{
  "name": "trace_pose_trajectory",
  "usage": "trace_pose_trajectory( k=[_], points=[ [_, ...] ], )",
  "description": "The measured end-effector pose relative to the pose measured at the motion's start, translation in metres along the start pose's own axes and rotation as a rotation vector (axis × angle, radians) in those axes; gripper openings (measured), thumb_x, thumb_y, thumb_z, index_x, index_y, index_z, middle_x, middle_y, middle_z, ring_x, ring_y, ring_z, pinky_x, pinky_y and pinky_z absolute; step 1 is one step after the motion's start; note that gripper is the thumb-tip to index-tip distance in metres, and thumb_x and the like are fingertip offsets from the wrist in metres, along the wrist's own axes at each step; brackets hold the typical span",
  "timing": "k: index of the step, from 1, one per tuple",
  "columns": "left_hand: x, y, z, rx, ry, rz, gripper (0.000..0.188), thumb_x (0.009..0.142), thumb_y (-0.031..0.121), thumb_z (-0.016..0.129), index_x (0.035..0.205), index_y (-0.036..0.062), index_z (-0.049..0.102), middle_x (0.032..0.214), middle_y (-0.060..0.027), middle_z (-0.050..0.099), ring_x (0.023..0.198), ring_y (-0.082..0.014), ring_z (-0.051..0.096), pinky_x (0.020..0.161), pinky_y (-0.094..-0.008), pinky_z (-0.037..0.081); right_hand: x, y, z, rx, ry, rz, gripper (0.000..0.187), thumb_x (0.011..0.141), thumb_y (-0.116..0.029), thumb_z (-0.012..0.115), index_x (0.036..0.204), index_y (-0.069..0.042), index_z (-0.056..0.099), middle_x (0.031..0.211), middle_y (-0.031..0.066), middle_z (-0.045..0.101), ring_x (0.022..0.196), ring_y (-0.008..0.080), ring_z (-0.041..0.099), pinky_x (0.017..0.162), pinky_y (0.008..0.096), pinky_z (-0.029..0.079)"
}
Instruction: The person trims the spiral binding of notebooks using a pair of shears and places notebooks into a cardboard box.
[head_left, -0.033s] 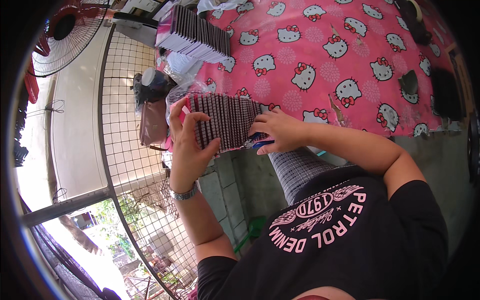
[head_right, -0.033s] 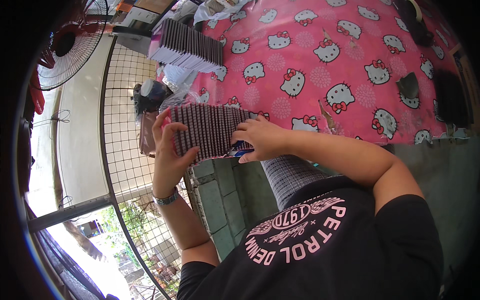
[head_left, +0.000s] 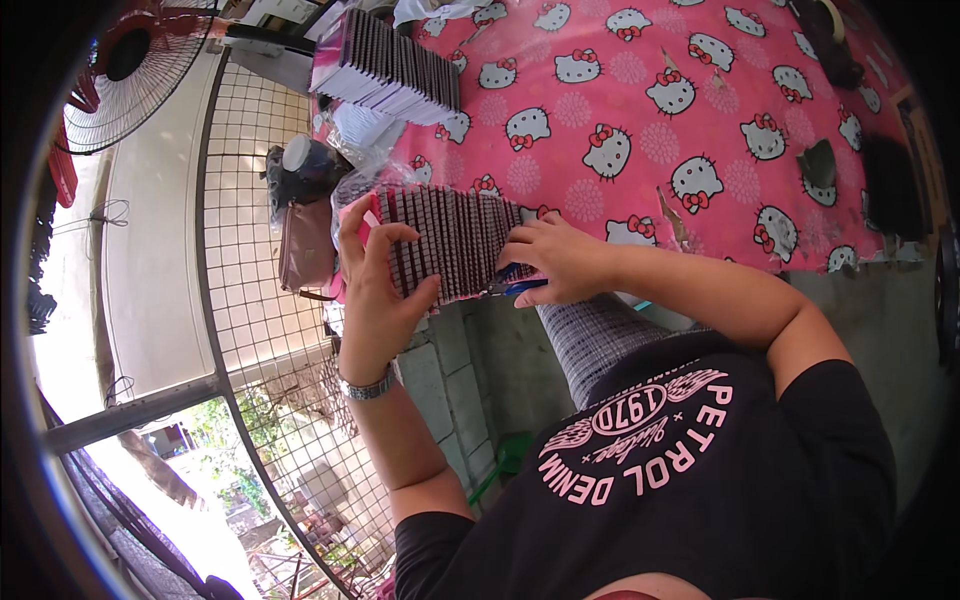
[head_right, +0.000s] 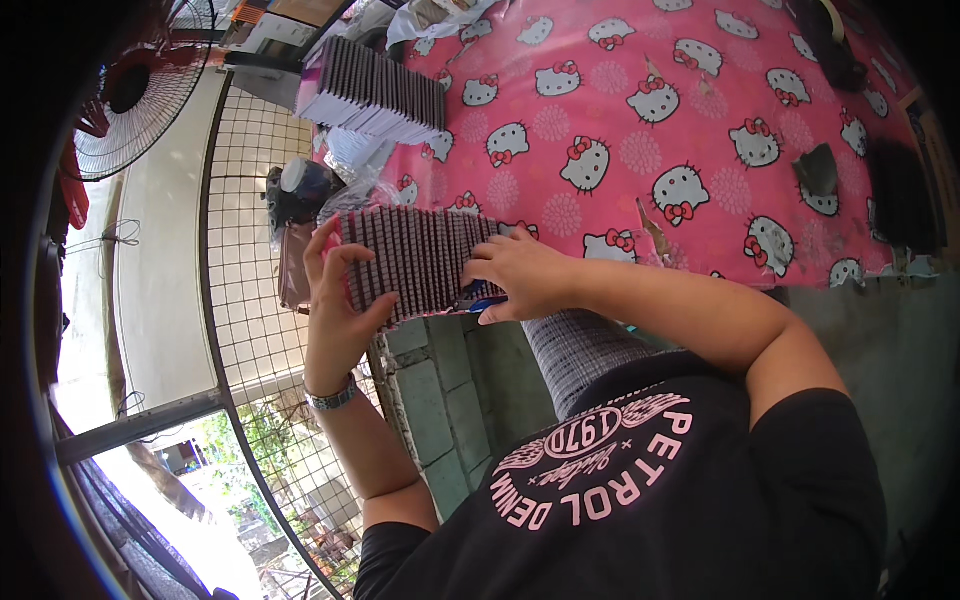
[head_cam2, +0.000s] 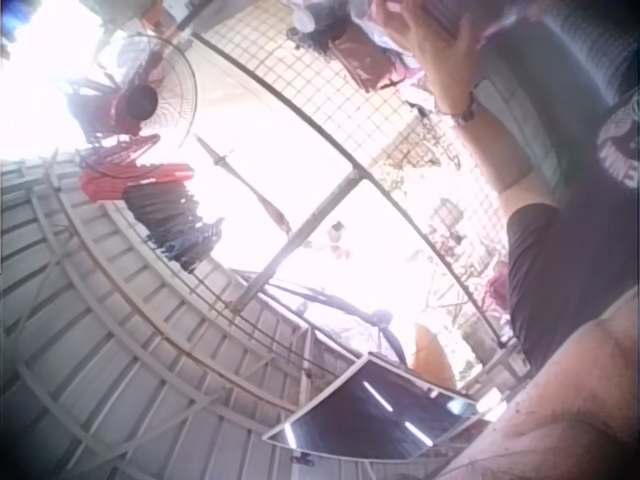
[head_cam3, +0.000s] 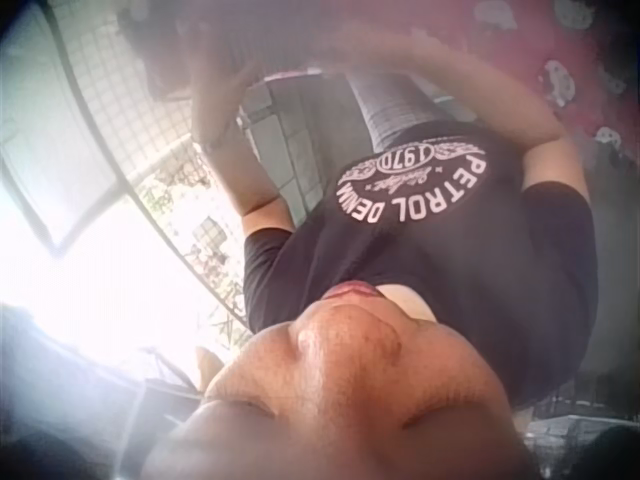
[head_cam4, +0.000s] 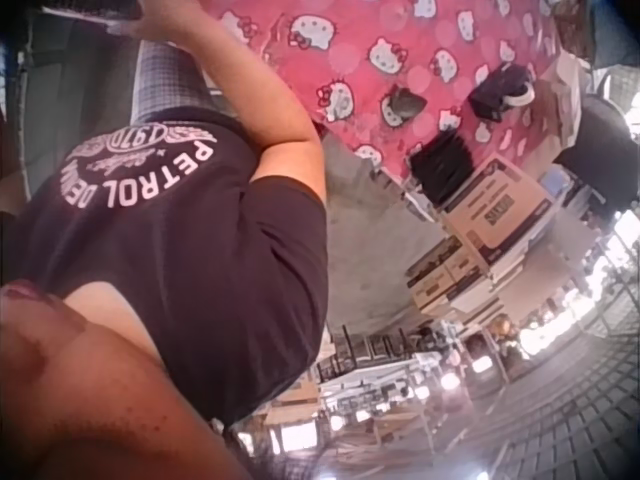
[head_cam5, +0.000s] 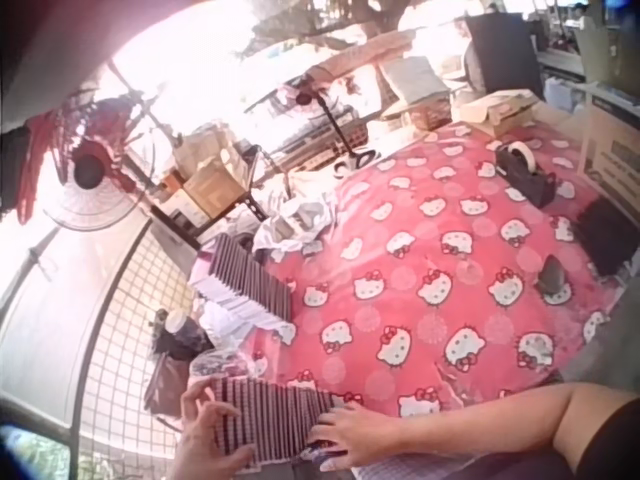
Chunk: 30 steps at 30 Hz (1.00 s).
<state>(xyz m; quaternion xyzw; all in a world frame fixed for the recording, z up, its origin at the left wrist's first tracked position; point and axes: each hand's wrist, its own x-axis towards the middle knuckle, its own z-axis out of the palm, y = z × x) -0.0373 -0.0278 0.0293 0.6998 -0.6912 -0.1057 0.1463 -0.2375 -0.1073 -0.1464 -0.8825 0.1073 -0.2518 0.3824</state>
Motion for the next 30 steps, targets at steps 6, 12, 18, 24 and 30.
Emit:
trace_pose_trajectory(
  k=[6, 12, 18, 24, 30],
  points=[
    [0.000, -0.001, 0.000, -0.002, -0.003, 0.011, 0.049, 0.065, 0.008, 0.078, 0.109, 0.0106, 0.057, 0.149, -0.0183, 0.031, 0.142, -0.0429, 0.028, 0.112, -0.0512, 0.031, 0.014, -0.001, -0.007, 0.404, -0.362, 0.350, 0.039, 0.088, -0.036, 0.068, 0.117, -0.010, 0.062, 0.112, 0.0115, 0.061, 0.110, 0.0321, 0.056, 0.096, 0.0466, 0.038],
    [-0.001, -0.002, 0.000, -0.009, -0.006, 0.008, 0.048, 0.065, 0.008, 0.078, 0.109, 0.0106, 0.057, 0.150, -0.0183, 0.030, 0.141, -0.0437, 0.030, 0.110, -0.0503, 0.035, 0.003, -0.001, -0.001, 0.163, -0.148, 0.152, 0.038, 0.088, -0.035, 0.068, 0.116, -0.009, 0.063, 0.109, 0.0134, 0.062, 0.111, 0.0325, 0.056, 0.095, 0.0447, 0.040],
    [-0.002, -0.003, 0.001, -0.009, 0.002, 0.025, 0.048, 0.065, 0.008, 0.078, 0.109, 0.0108, 0.057, 0.150, -0.0178, 0.030, 0.140, -0.0430, 0.031, 0.108, -0.0498, 0.037, 0.004, 0.001, 0.003, 0.203, -0.182, 0.230, 0.038, 0.088, -0.037, 0.069, 0.113, -0.009, 0.063, 0.106, 0.0138, 0.062, 0.109, 0.0331, 0.056, 0.093, 0.0437, 0.041],
    [-0.001, -0.002, 0.000, 0.016, 0.001, 0.015, 0.049, 0.065, 0.001, 0.077, 0.109, 0.0113, 0.058, 0.151, -0.0133, 0.030, 0.141, -0.0362, 0.035, 0.110, -0.0455, 0.042, 0.001, 0.009, 0.007, 0.273, -0.153, 0.233, 0.040, 0.087, -0.035, 0.071, 0.115, -0.008, 0.063, 0.103, 0.0139, 0.062, 0.102, 0.0328, 0.058, 0.091, 0.0434, 0.043],
    [-0.001, -0.003, 0.001, 0.045, 0.009, 0.040, 0.050, 0.065, 0.002, 0.077, 0.110, 0.0114, 0.058, 0.152, -0.0139, 0.030, 0.141, -0.0361, 0.035, 0.111, -0.0464, 0.040, -0.002, 0.023, 0.012, 0.016, -0.031, 0.047, 0.042, 0.088, -0.038, 0.069, 0.115, -0.006, 0.064, 0.104, 0.0135, 0.061, 0.098, 0.0297, 0.062, 0.087, 0.0425, 0.047]
  ],
)
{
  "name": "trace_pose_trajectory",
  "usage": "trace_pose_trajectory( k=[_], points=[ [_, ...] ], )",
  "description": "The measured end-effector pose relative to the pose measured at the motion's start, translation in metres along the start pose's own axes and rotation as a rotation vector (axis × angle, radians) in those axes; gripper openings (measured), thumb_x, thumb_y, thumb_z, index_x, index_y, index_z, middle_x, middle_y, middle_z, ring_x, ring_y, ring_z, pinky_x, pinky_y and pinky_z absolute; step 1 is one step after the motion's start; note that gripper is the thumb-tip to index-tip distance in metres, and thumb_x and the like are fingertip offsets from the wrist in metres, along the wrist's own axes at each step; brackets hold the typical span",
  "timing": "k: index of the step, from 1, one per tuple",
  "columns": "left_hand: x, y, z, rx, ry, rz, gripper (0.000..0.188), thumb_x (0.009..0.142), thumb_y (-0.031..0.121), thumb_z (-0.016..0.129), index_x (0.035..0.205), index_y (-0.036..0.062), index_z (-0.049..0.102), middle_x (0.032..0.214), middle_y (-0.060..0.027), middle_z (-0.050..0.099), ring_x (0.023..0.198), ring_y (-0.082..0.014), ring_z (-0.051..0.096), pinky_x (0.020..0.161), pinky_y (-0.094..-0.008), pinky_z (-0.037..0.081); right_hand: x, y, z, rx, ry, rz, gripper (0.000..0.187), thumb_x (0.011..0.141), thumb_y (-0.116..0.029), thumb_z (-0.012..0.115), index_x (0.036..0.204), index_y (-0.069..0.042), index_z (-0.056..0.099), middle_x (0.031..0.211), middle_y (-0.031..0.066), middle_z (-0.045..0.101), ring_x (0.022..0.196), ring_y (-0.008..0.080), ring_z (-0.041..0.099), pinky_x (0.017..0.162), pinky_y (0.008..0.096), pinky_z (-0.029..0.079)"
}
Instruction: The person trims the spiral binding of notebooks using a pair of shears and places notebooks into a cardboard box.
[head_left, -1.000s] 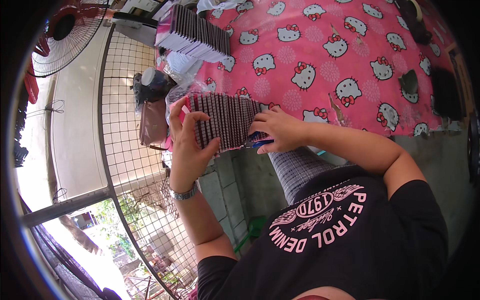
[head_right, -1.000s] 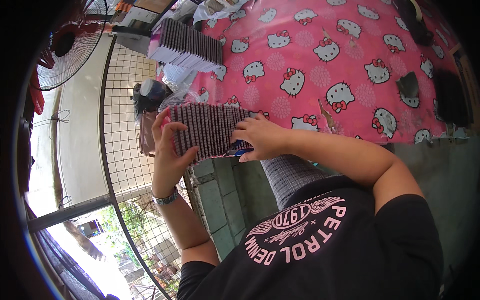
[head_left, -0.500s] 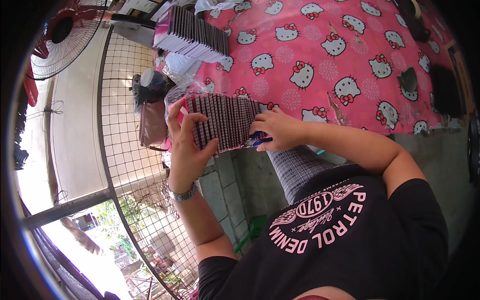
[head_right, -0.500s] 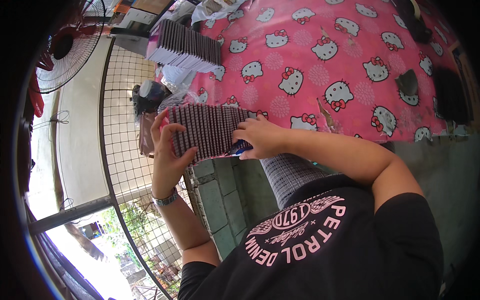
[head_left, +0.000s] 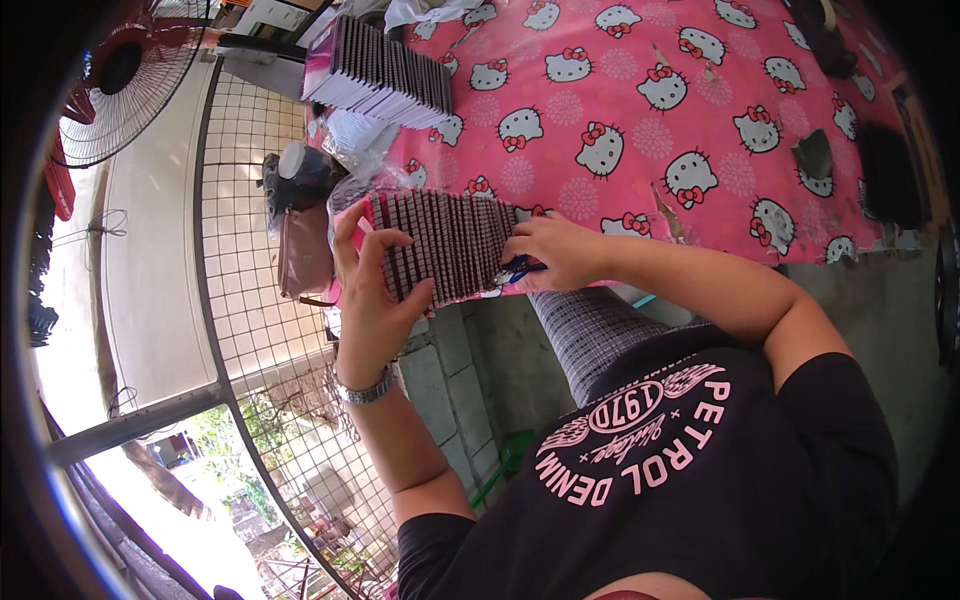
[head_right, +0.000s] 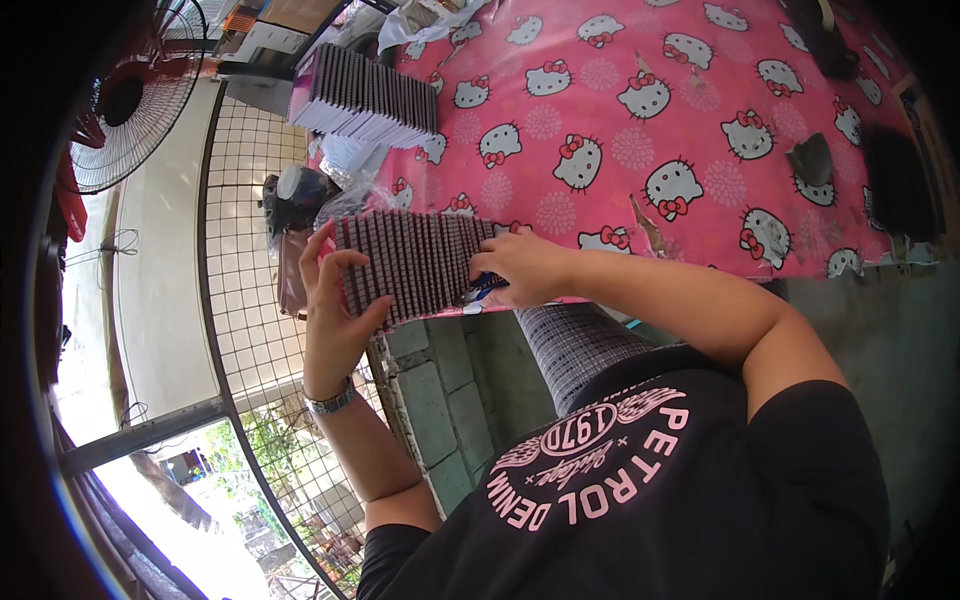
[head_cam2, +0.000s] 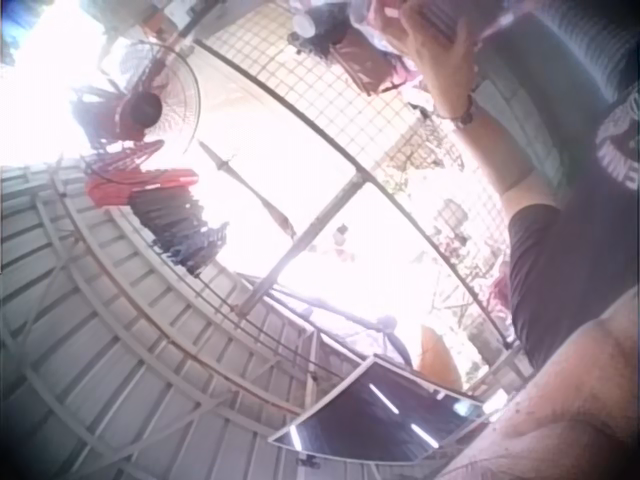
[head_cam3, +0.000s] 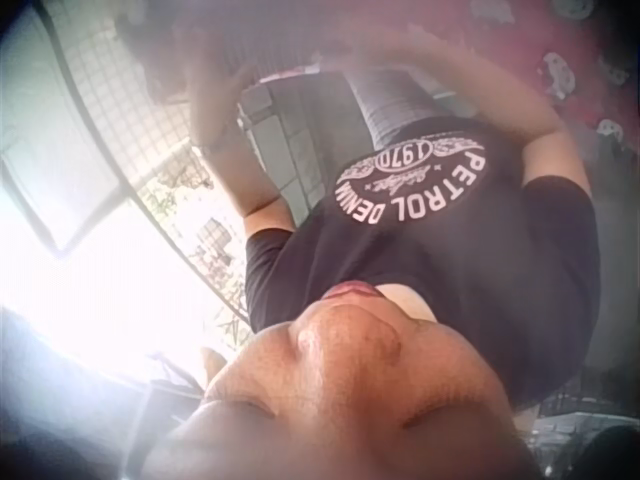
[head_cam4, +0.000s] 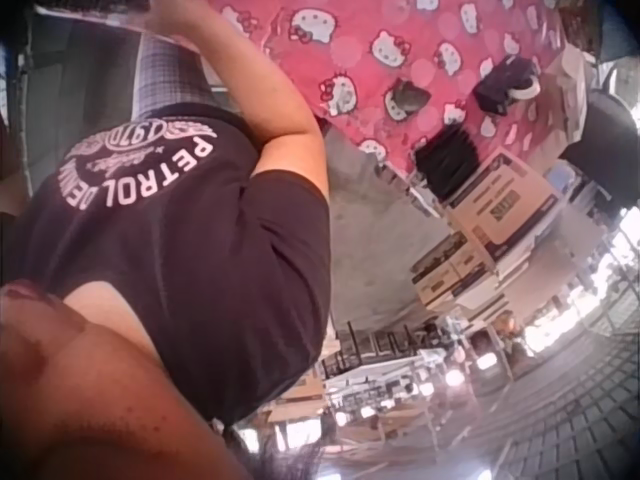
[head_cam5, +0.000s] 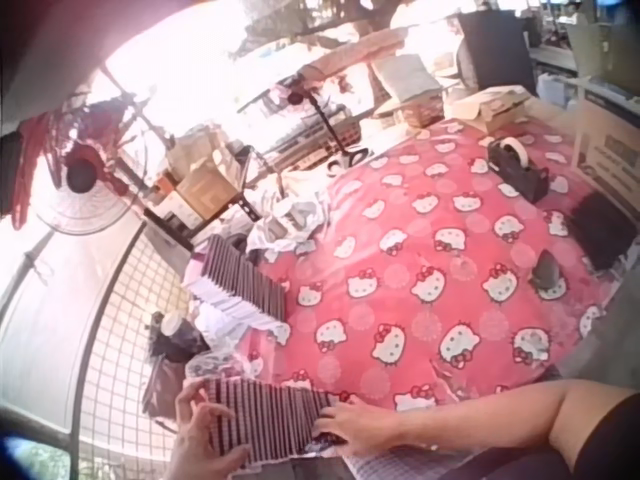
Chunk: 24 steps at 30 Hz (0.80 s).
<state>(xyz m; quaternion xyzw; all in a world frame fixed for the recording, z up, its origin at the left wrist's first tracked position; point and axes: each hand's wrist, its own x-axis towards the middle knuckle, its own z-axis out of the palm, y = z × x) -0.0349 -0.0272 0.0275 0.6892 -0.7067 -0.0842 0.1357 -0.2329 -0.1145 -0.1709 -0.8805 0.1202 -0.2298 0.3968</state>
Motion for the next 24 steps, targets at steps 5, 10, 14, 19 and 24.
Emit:
trace_pose_trajectory(
  k=[5, 10, 14, 19, 24],
  points=[
    [-0.001, -0.002, 0.000, -0.011, 0.001, 0.002, 0.050, 0.065, 0.004, 0.078, 0.110, 0.0115, 0.058, 0.151, -0.0142, 0.031, 0.140, -0.0361, 0.035, 0.113, -0.0478, 0.036, 0.009, 0.000, -0.009, 0.580, -0.463, 0.433, 0.045, 0.083, -0.039, 0.074, 0.116, -0.010, 0.063, 0.111, 0.0104, 0.059, 0.113, 0.0295, 0.054, 0.099, 0.0433, 0.035],
    [0.000, 0.000, 0.000, -0.025, 0.001, 0.004, 0.049, 0.064, 0.006, 0.078, 0.108, 0.0110, 0.057, 0.149, -0.0159, 0.032, 0.142, -0.0429, 0.029, 0.110, -0.0510, 0.035, -0.009, 0.000, 0.000, 0.172, -0.086, 0.110, 0.042, 0.084, -0.038, 0.073, 0.114, -0.011, 0.063, 0.111, 0.0096, 0.060, 0.113, 0.0288, 0.054, 0.100, 0.0419, 0.035],
    [0.001, 0.000, 0.001, -0.033, 0.001, 0.005, 0.049, 0.063, 0.006, 0.078, 0.108, 0.0108, 0.057, 0.149, -0.0157, 0.032, 0.142, -0.0430, 0.029, 0.110, -0.0506, 0.036, -0.005, 0.003, 0.003, 0.126, -0.089, 0.089, 0.040, 0.084, -0.037, 0.073, 0.114, -0.011, 0.063, 0.111, 0.0089, 0.059, 0.113, 0.0284, 0.053, 0.100, 0.0408, 0.033],
    [-0.001, -0.002, 0.001, -0.028, 0.001, 0.007, 0.049, 0.064, 0.006, 0.078, 0.107, 0.0108, 0.057, 0.149, -0.0158, 0.032, 0.142, -0.0427, 0.029, 0.110, -0.0511, 0.035, 0.006, -0.001, -0.007, 0.490, -0.458, 0.415, 0.041, 0.084, -0.036, 0.073, 0.115, -0.010, 0.063, 0.108, 0.0111, 0.061, 0.107, 0.0304, 0.057, 0.095, 0.0420, 0.040],
    [0.001, -0.002, 0.001, -0.029, 0.003, 0.012, 0.049, 0.063, 0.007, 0.078, 0.108, 0.0109, 0.057, 0.149, -0.0162, 0.032, 0.142, -0.0424, 0.029, 0.111, -0.0515, 0.033, -0.013, 0.005, 0.007, 0.027, -0.014, 0.023, 0.041, 0.089, -0.039, 0.068, 0.115, -0.008, 0.063, 0.108, 0.0160, 0.063, 0.102, 0.0358, 0.062, 0.086, 0.0448, 0.048]
  ],
)
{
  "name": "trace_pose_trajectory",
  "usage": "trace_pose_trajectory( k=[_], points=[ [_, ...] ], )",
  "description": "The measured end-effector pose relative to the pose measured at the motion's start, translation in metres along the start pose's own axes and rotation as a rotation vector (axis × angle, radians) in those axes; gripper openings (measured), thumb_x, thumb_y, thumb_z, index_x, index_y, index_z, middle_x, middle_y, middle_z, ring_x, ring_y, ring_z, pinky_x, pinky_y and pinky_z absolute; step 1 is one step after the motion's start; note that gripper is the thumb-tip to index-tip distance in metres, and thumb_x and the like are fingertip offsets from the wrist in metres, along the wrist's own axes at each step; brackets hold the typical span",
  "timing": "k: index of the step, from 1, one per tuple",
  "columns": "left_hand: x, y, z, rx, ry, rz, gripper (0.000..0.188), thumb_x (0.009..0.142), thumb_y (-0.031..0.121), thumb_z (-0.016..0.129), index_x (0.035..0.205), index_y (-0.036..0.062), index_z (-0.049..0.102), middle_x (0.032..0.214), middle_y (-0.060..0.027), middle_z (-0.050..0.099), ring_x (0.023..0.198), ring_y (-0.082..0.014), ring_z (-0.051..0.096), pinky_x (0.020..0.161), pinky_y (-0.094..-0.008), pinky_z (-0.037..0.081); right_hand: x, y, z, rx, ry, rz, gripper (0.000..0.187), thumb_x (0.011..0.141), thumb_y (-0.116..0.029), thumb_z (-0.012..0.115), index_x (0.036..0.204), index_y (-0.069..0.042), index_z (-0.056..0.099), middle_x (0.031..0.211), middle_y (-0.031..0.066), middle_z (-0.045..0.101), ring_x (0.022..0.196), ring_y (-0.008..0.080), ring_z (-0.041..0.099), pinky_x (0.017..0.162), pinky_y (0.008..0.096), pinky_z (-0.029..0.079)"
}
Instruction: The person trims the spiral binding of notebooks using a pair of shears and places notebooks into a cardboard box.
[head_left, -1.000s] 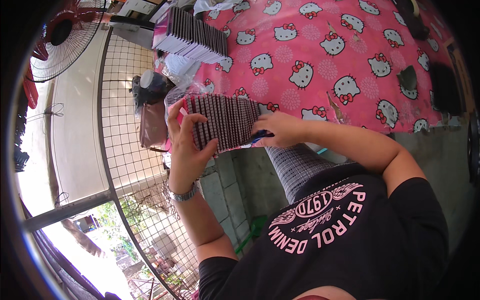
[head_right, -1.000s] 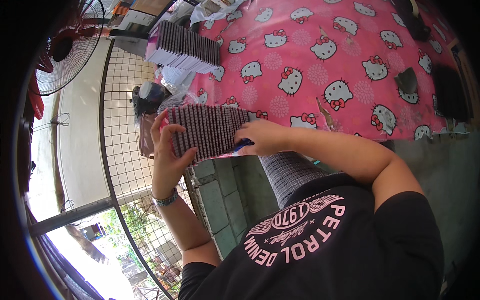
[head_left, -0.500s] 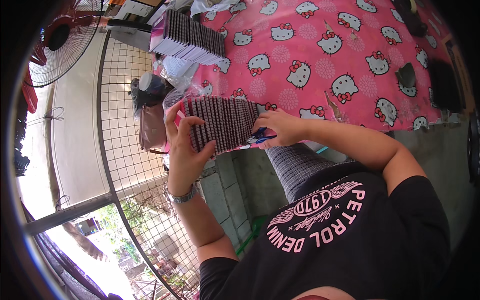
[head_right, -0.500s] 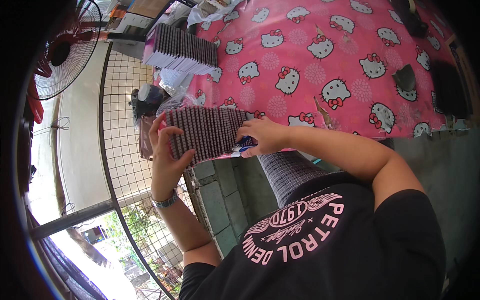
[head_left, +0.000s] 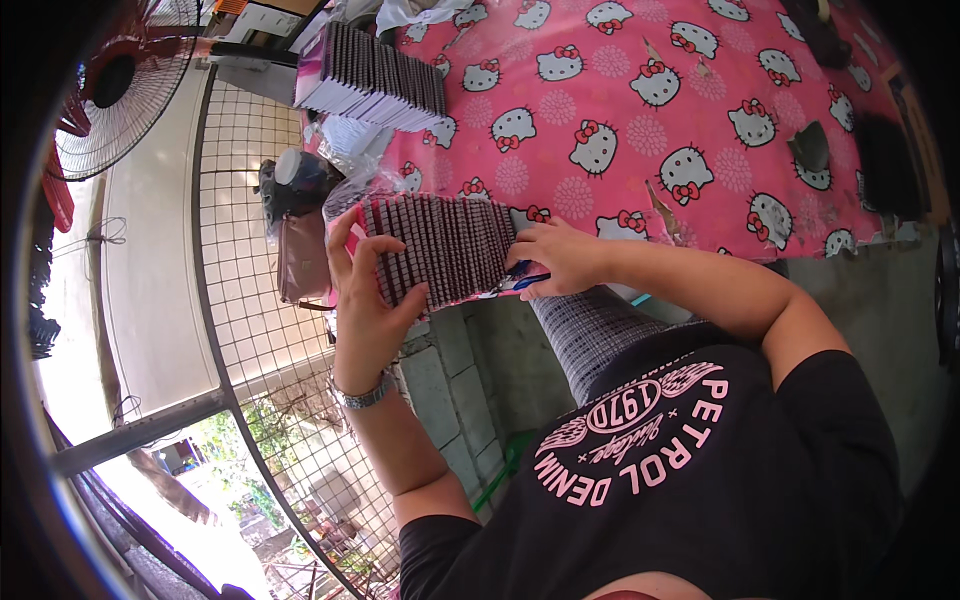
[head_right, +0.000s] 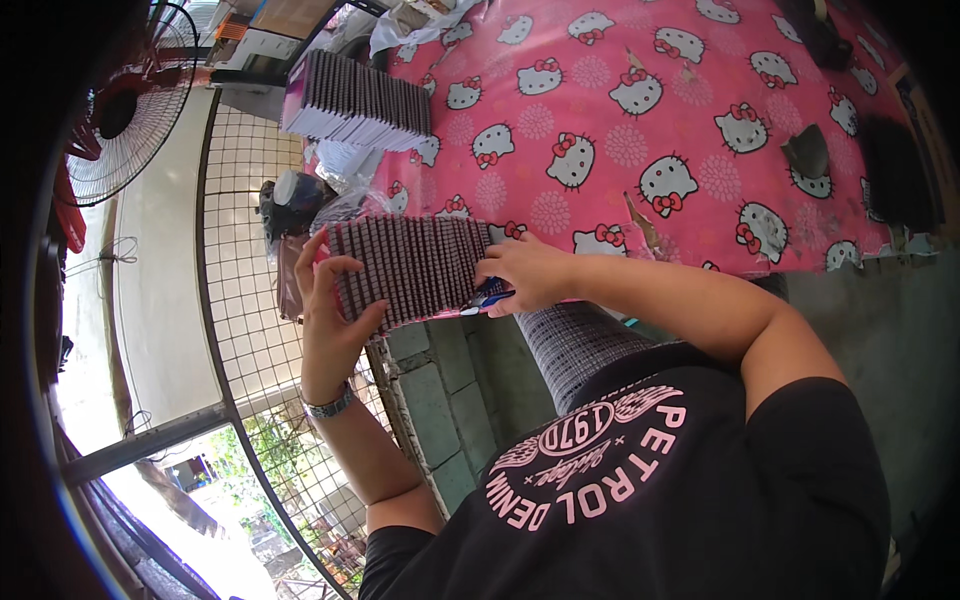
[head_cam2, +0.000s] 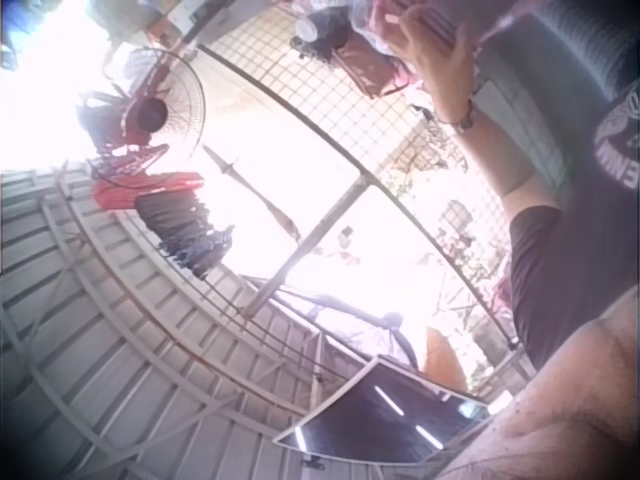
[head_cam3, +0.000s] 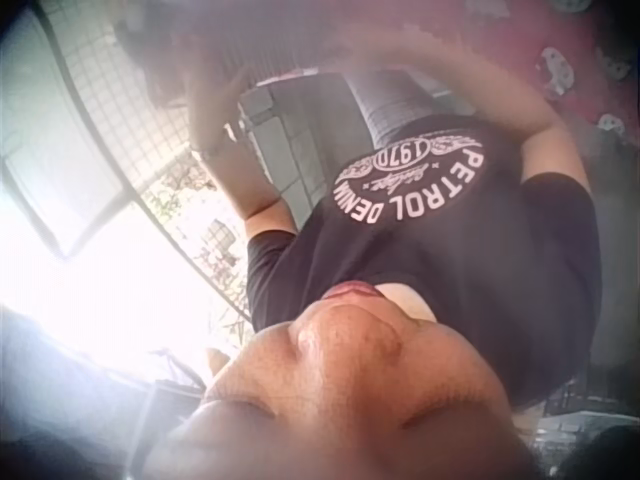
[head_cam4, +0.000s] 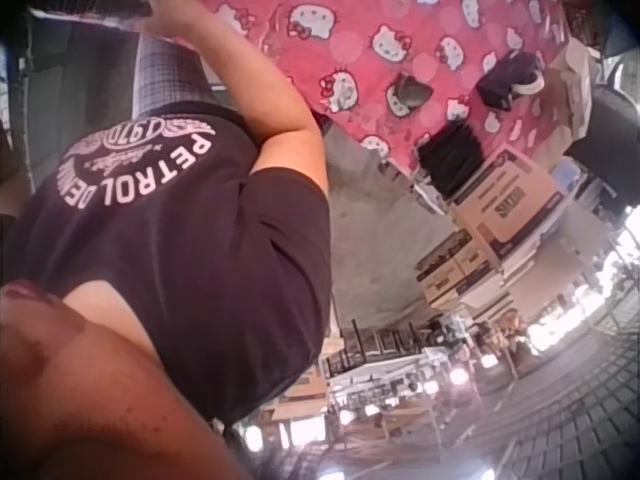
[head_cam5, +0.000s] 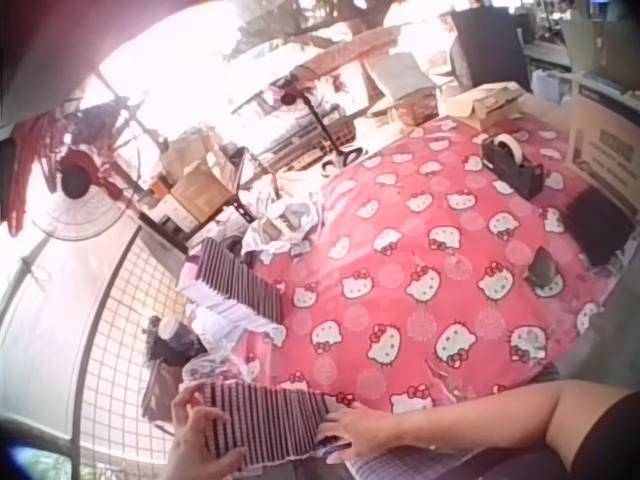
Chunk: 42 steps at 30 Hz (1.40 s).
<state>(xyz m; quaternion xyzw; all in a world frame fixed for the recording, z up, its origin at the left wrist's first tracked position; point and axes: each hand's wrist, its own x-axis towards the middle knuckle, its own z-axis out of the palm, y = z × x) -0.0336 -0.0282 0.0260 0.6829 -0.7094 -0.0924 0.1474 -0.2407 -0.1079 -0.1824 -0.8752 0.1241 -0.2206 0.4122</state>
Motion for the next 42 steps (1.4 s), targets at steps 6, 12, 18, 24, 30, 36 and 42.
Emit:
trace_pose_trajectory(
  k=[6, 12, 18, 24, 30, 36, 42],
  points=[
    [-0.001, -0.001, 0.000, 0.003, -0.008, -0.007, 0.049, 0.065, 0.003, 0.077, 0.109, 0.0121, 0.057, 0.152, -0.0127, 0.031, 0.142, -0.0371, 0.032, 0.114, -0.0480, 0.033, 0.013, -0.001, -0.005, 0.352, -0.410, 0.358, 0.046, 0.087, -0.044, 0.069, 0.114, -0.008, 0.063, 0.110, 0.0157, 0.064, 0.106, 0.0379, 0.061, 0.090, 0.0454, 0.047],
    [0.000, 0.001, 0.000, -0.015, -0.007, -0.014, 0.049, 0.063, 0.005, 0.077, 0.108, 0.0112, 0.057, 0.150, -0.0144, 0.032, 0.142, -0.0399, 0.030, 0.112, -0.0500, 0.034, -0.002, 0.003, 0.000, -0.032, 0.006, 0.001, 0.039, 0.088, -0.036, 0.068, 0.113, -0.007, 0.063, 0.108, 0.0167, 0.062, 0.103, 0.0376, 0.061, 0.089, 0.0453, 0.048],
    [0.000, 0.002, 0.001, -0.030, -0.008, -0.026, 0.048, 0.063, 0.006, 0.077, 0.107, 0.0109, 0.057, 0.149, -0.0152, 0.033, 0.142, -0.0416, 0.029, 0.111, -0.0511, 0.035, 0.011, 0.005, -0.004, 0.292, -0.440, 0.349, 0.043, 0.084, -0.039, 0.070, 0.113, -0.008, 0.063, 0.110, 0.0169, 0.064, 0.104, 0.0381, 0.062, 0.090, 0.0462, 0.049],
    [0.000, 0.003, -0.001, -0.015, -0.007, -0.033, 0.048, 0.063, 0.007, 0.077, 0.107, 0.0110, 0.057, 0.149, -0.0153, 0.033, 0.142, -0.0421, 0.029, 0.111, -0.0519, 0.035, -0.003, 0.015, 0.003, -0.092, -0.011, -0.005, 0.040, 0.086, -0.037, 0.069, 0.113, -0.007, 0.064, 0.109, 0.0168, 0.064, 0.102, 0.0382, 0.062, 0.090, 0.0460, 0.048],
    [0.001, 0.003, 0.001, 0.023, -0.004, -0.001, 0.049, 0.063, 0.007, 0.077, 0.107, 0.0112, 0.057, 0.149, -0.0150, 0.033, 0.142, -0.0422, 0.029, 0.111, -0.0524, 0.034, 0.014, 0.021, 0.003, 0.280, -0.464, 0.325, 0.046, 0.084, -0.039, 0.070, 0.117, -0.009, 0.062, 0.114, 0.0155, 0.061, 0.109, 0.0379, 0.059, 0.092, 0.0468, 0.046],
    [0.000, 0.005, -0.001, -0.019, -0.004, -0.041, 0.049, 0.063, 0.006, 0.077, 0.107, 0.0111, 0.057, 0.149, -0.0147, 0.033, 0.142, -0.0416, 0.030, 0.111, -0.0518, 0.034, -0.006, 0.021, 0.000, -0.099, -0.128, 0.057, 0.040, 0.089, -0.036, 0.066, 0.119, -0.010, 0.062, 0.115, 0.0145, 0.060, 0.110, 0.0356, 0.059, 0.092, 0.0456, 0.046],
    [0.004, 0.005, 0.000, 0.017, -0.004, -0.005, 0.048, 0.063, 0.006, 0.076, 0.106, 0.0108, 0.057, 0.149, -0.0149, 0.033, 0.142, -0.0410, 0.031, 0.110, -0.0510, 0.035, 0.004, 0.032, 0.009, 0.381, -0.236, 0.252, 0.033, 0.093, -0.036, 0.062, 0.106, -0.007, 0.067, 0.099, 0.0174, 0.069, 0.093, 0.0354, 0.066, 0.082, 0.0436, 0.049]
  ],
)
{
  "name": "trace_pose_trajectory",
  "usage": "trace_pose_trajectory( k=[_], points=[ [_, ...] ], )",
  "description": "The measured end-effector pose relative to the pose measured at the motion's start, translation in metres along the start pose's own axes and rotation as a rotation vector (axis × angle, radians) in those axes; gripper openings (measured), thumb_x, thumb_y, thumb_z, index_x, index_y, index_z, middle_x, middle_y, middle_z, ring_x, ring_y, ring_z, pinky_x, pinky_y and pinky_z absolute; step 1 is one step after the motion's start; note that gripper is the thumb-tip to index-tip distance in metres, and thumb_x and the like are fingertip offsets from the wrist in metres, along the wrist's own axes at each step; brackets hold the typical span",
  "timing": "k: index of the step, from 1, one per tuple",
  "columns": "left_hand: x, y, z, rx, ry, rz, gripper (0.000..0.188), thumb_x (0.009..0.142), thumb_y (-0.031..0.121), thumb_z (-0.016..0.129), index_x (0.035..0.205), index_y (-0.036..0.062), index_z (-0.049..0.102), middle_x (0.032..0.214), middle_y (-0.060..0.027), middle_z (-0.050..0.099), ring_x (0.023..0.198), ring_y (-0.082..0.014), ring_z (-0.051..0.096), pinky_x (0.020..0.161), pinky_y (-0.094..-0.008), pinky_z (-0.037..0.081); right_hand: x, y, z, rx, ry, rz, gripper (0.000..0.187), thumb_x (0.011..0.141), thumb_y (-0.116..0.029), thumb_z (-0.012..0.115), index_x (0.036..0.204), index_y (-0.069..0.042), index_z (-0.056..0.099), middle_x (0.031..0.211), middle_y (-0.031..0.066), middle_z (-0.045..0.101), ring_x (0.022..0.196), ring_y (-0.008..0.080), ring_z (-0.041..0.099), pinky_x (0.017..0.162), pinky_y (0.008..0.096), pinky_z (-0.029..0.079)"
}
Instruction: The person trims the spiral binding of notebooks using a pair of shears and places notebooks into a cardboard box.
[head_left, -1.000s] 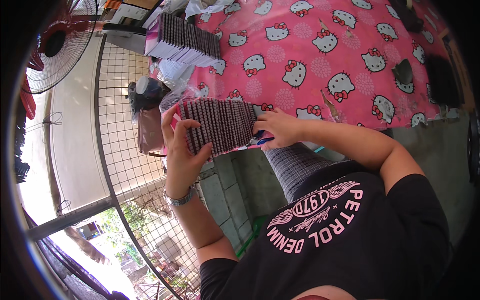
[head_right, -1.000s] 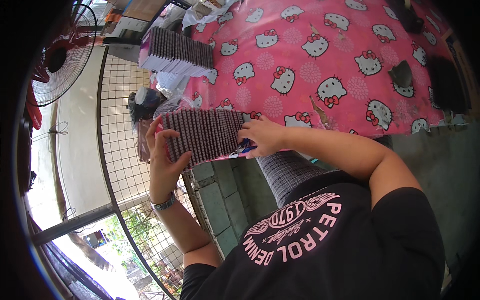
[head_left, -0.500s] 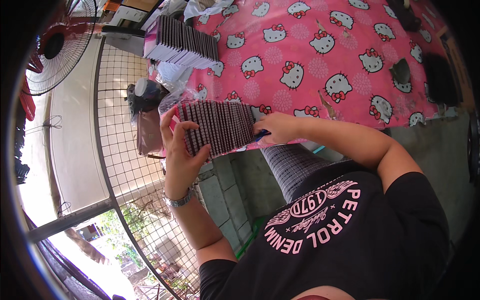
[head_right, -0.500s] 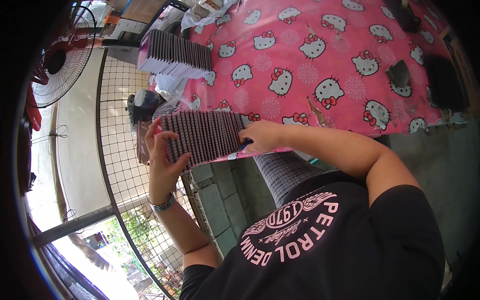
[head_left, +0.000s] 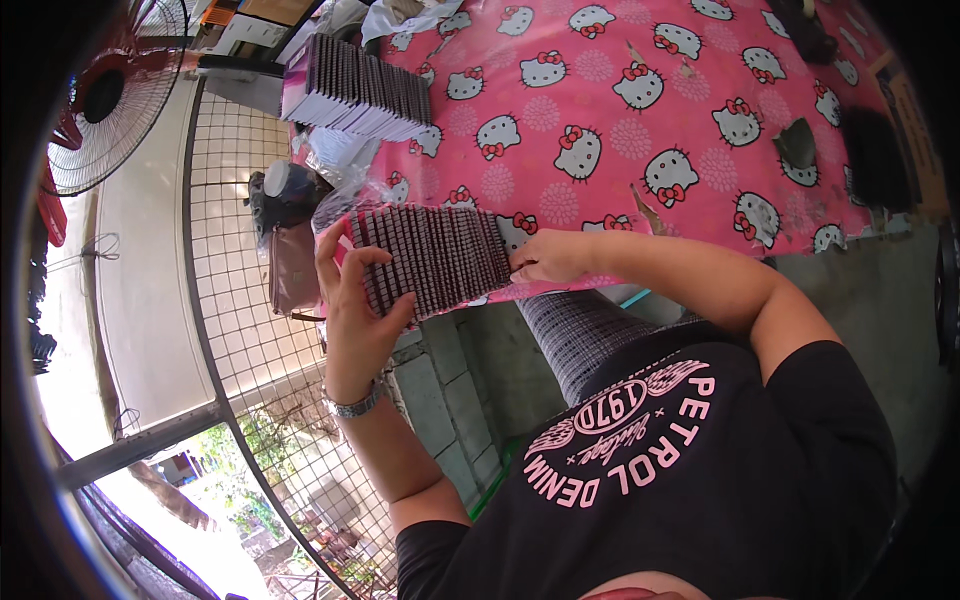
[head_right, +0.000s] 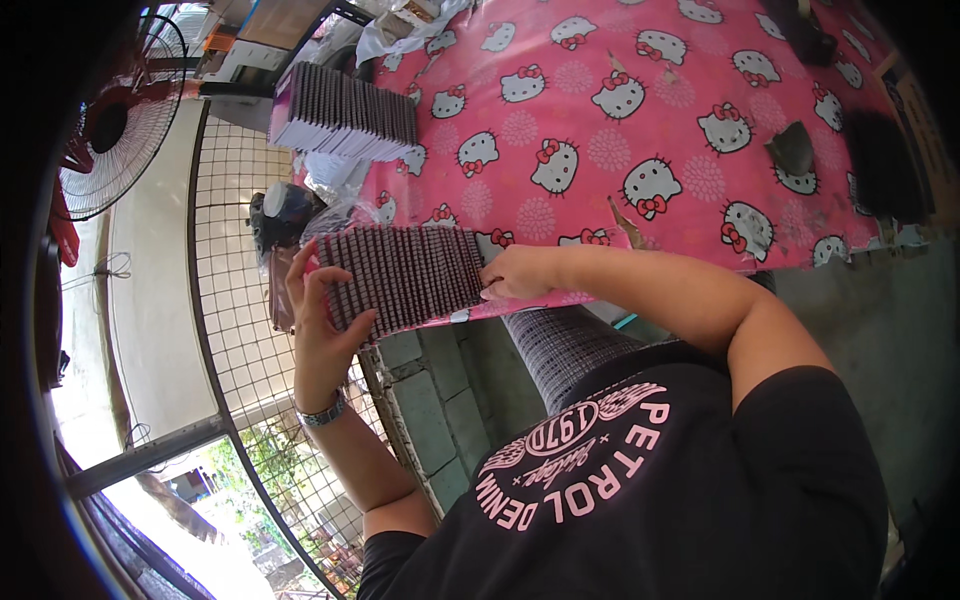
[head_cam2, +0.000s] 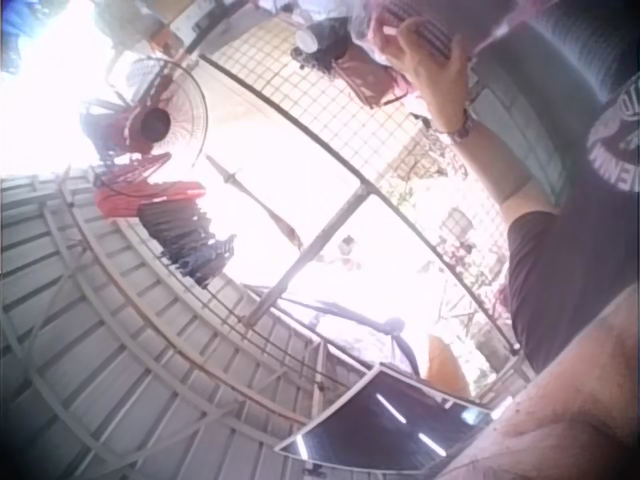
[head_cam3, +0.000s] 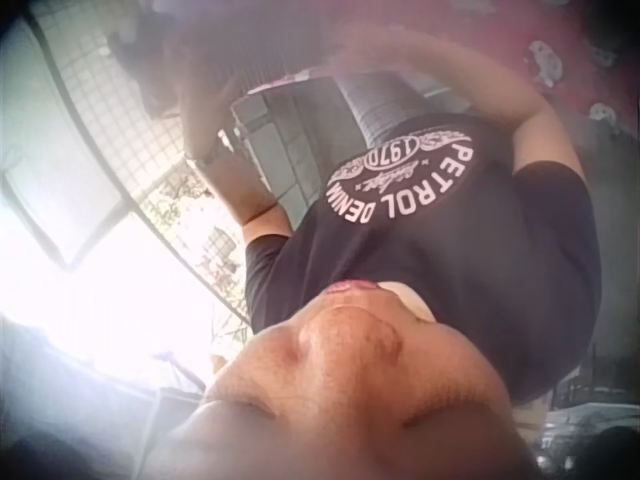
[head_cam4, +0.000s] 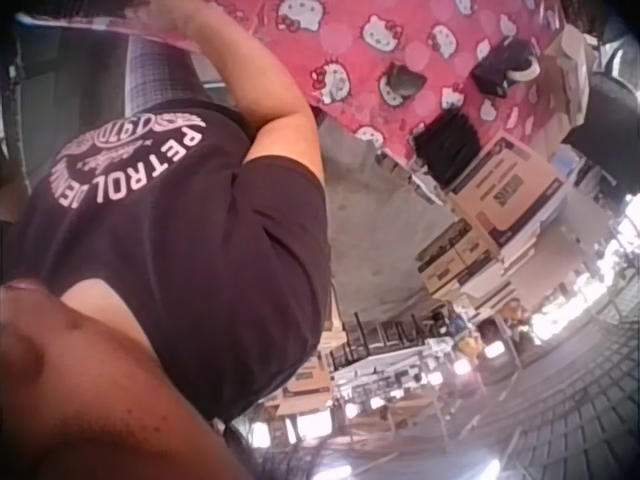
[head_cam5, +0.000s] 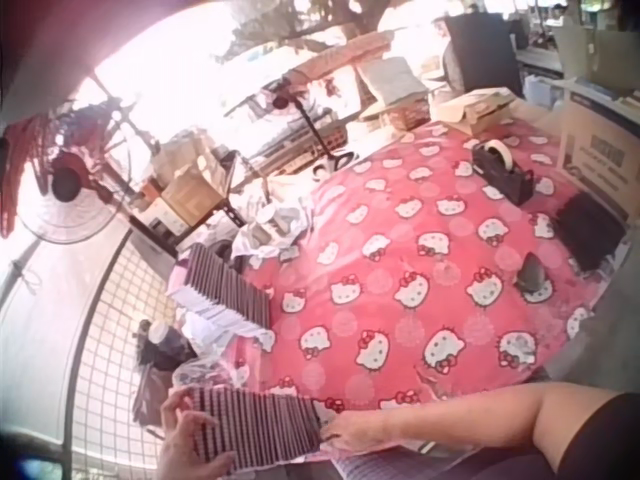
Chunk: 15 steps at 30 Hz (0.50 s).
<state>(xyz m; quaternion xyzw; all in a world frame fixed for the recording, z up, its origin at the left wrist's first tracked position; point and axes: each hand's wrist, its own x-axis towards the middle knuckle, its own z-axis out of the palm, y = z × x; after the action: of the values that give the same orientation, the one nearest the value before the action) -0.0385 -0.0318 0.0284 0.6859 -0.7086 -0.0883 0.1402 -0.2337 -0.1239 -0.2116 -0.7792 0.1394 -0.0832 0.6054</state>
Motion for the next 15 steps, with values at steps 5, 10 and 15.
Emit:
trace_pose_trajectory(
  k=[5, 10, 15],
  points=[
    [-0.004, -0.002, 0.000, -0.012, 0.003, -0.033, 0.047, 0.063, 0.006, 0.076, 0.106, 0.0108, 0.057, 0.149, -0.0153, 0.033, 0.142, -0.0414, 0.029, 0.112, -0.0512, 0.033, 0.000, -0.010, -0.005, 0.008, -0.049, 0.084, 0.033, 0.094, -0.037, 0.061, 0.103, -0.006, 0.068, 0.095, 0.0184, 0.069, 0.091, 0.0361, 0.066, 0.081, 0.0432, 0.050],
    [-0.002, -0.002, 0.001, -0.036, 0.004, -0.031, 0.048, 0.063, 0.006, 0.076, 0.106, 0.0108, 0.057, 0.149, -0.0153, 0.034, 0.143, -0.0413, 0.029, 0.112, -0.0517, 0.032, -0.003, 0.006, -0.002, -0.326, 0.106, -0.134, 0.039, 0.085, -0.035, 0.070, 0.115, -0.011, 0.065, 0.106, 0.0144, 0.063, 0.103, 0.0329, 0.062, 0.090, 0.0414, 0.048],
    [-0.004, -0.004, 0.001, -0.013, 0.008, -0.012, 0.048, 0.063, 0.007, 0.077, 0.107, 0.0108, 0.057, 0.149, -0.0158, 0.034, 0.141, -0.0415, 0.032, 0.111, -0.0517, 0.033, -0.004, 0.013, 0.005, -0.534, 0.211, -0.234, 0.043, 0.082, -0.032, 0.073, 0.119, -0.013, 0.063, 0.107, 0.0133, 0.061, 0.104, 0.0330, 0.061, 0.093, 0.0444, 0.047]
  ],
)
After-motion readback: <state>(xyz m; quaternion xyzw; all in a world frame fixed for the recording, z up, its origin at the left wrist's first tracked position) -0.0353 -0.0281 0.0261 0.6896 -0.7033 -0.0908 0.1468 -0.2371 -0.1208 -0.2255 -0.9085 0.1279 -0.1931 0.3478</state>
